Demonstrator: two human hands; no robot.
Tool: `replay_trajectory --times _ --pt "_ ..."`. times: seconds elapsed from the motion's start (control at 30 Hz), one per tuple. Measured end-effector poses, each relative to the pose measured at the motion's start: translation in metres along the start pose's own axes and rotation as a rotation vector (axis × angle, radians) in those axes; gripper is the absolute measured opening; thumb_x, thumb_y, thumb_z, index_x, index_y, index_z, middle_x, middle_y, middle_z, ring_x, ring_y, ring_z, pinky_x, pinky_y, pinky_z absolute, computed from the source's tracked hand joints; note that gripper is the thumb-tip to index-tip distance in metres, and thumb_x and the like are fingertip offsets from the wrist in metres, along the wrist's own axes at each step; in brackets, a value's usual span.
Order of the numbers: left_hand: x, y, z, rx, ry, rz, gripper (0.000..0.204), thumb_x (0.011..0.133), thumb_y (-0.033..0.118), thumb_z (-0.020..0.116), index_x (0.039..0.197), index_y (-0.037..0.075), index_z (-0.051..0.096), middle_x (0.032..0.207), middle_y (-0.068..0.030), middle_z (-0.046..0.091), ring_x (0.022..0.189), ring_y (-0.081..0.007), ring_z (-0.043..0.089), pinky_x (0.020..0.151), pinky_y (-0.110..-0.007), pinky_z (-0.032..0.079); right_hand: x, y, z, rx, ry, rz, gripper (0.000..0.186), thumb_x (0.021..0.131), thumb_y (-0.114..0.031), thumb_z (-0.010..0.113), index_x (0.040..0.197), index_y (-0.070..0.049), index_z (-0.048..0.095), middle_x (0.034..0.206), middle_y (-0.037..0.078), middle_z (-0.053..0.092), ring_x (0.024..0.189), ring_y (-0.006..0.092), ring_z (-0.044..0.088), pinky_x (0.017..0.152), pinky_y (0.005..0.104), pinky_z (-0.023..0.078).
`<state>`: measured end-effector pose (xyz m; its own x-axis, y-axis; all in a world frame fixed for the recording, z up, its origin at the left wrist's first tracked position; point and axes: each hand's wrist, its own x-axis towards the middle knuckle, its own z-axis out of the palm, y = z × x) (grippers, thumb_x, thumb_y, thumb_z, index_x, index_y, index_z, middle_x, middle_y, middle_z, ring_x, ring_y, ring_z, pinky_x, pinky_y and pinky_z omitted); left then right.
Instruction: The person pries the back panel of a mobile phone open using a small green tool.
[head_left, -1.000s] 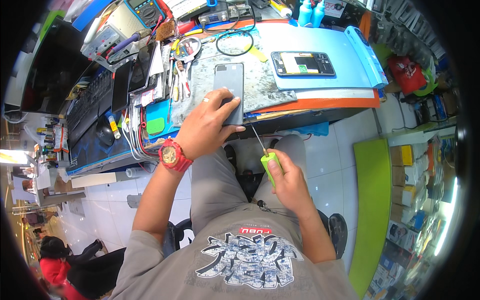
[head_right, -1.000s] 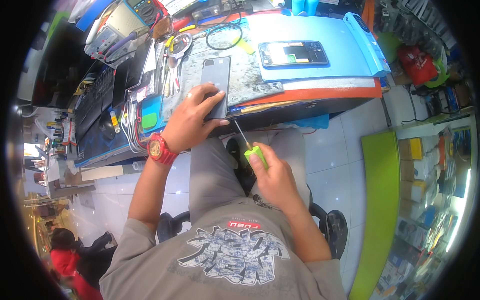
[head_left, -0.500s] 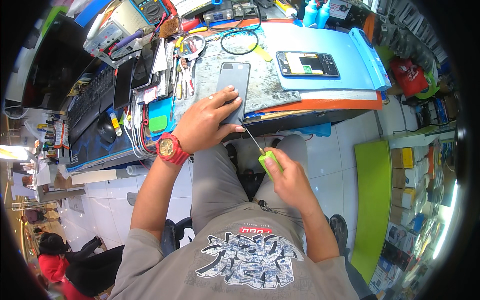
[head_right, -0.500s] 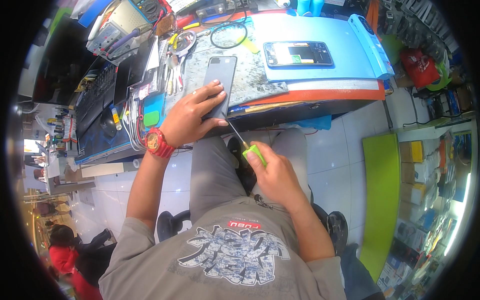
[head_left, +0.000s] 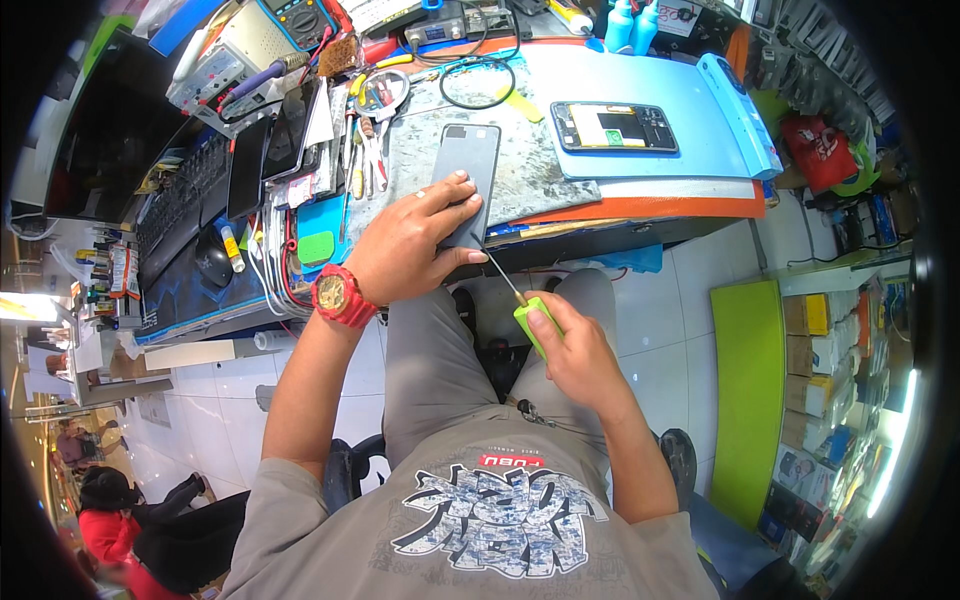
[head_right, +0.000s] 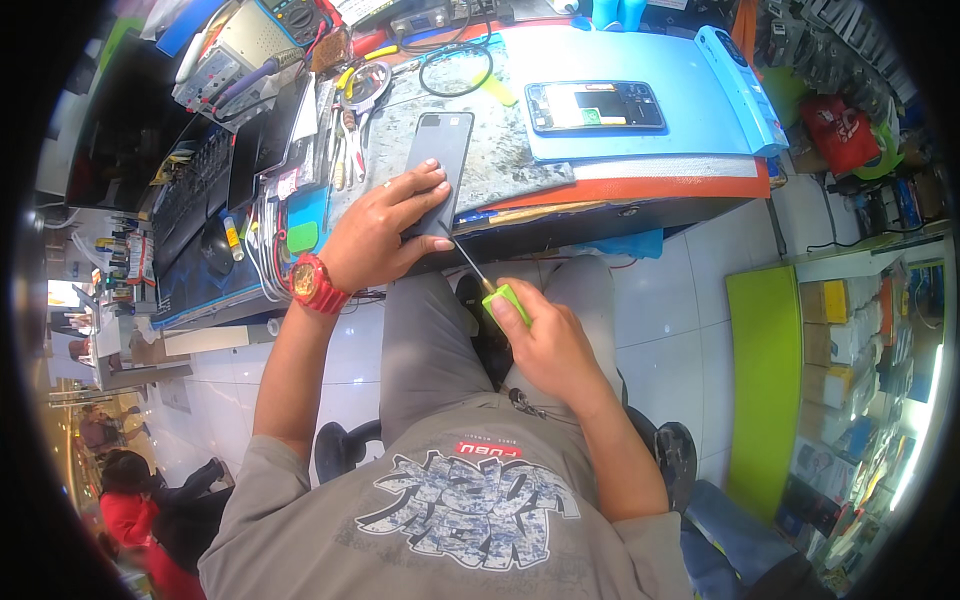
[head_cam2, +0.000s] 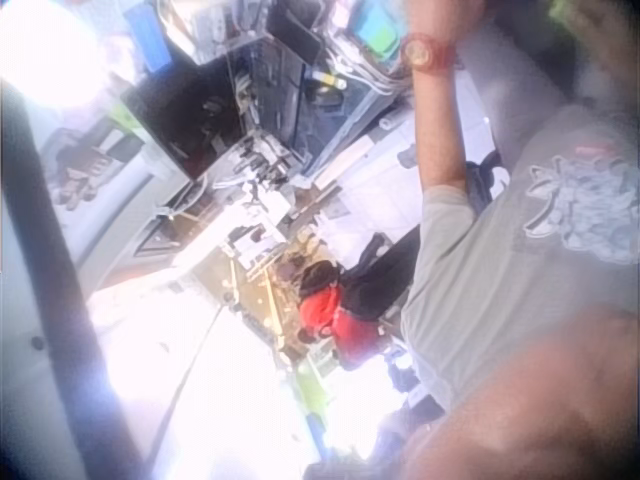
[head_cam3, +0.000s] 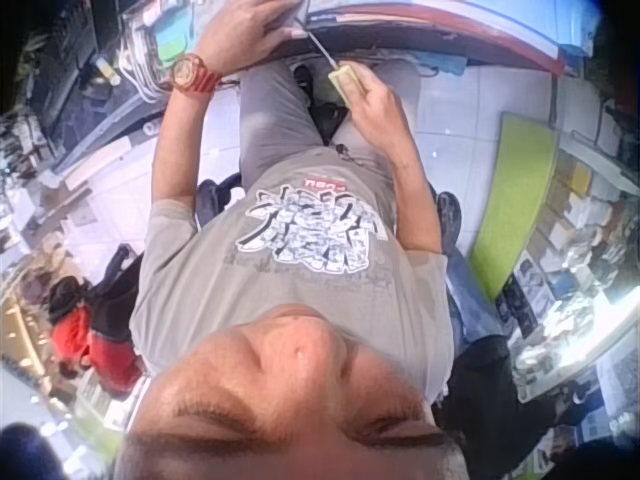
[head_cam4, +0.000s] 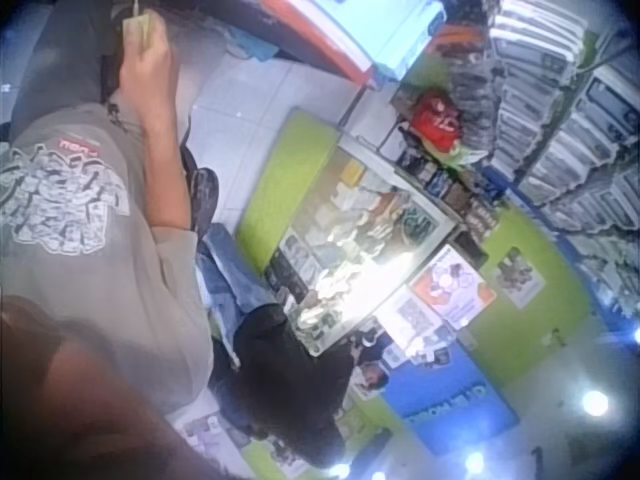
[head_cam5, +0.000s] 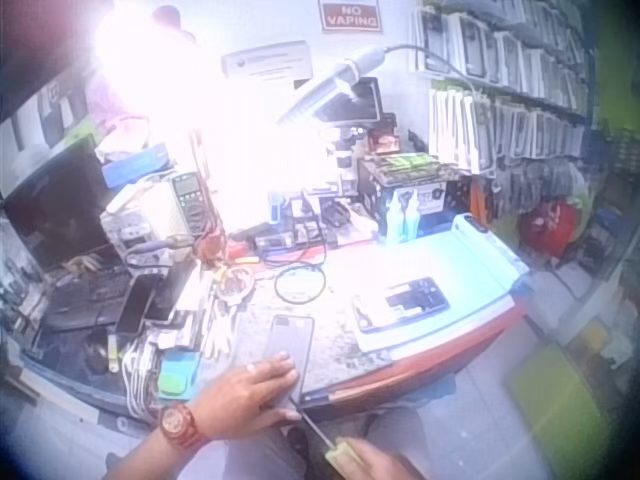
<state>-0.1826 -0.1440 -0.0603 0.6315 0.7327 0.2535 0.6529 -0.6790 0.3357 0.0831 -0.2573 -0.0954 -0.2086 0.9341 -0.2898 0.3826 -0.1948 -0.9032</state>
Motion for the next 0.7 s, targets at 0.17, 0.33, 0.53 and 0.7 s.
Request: replay_trajectory --times 0.17,0.33,0.53,0.7 --pt "-0.0006 -0.0026 0.0014 -0.002 0.009 0.014 0.061 0.091 0.032 0.086 0.138 -0.004 0.071 0.147 -0.0218 0.066 0.147 -0.0382 0.057 0.116 -0.047 0.051 0.0033 0.0081 0.0037 0.03 0.014 -0.063 0.05 0.116 -0.045 0.055 0.14 -0.003 0.068 0.079 0.008 0.069 0.056 0.0136 0.063 0.057 0.0326 0.052" --pt "0.0002 -0.0024 0.0004 -0.01 0.011 0.02 0.06 0.091 0.031 0.087 0.137 -0.004 0.07 0.147 -0.0212 0.066 0.147 -0.0375 0.057 0.117 -0.047 0.051 0.0038 0.0102 0.0067 0.049 0.031 -0.052 0.048 0.116 -0.044 0.056 0.14 -0.004 0.069 0.082 0.006 0.069 0.057 0.0122 0.062 0.055 0.0307 0.051" --pt "-0.0017 -0.0043 0.001 -0.036 -0.006 0.001 0.06 0.089 0.026 0.09 0.139 -0.001 0.069 0.151 -0.0196 0.064 0.15 -0.0374 0.054 0.118 -0.048 0.05 0.0046 0.0084 0.0058 0.077 0.022 -0.037 0.047 0.116 -0.042 0.056 0.14 -0.004 0.069 0.083 0.005 0.068 0.059 0.0109 0.061 0.054 0.0291 0.051" --pt "-0.0009 -0.0043 0.0005 -0.035 -0.004 0.005 0.06 0.089 0.027 0.089 0.139 -0.001 0.069 0.151 -0.0196 0.064 0.15 -0.0377 0.054 0.118 -0.048 0.05 0.007 0.0108 0.0059 0.086 0.029 -0.068 0.048 0.116 -0.042 0.056 0.139 -0.003 0.069 0.082 0.005 0.067 0.059 0.0104 0.061 0.054 0.0293 0.051"
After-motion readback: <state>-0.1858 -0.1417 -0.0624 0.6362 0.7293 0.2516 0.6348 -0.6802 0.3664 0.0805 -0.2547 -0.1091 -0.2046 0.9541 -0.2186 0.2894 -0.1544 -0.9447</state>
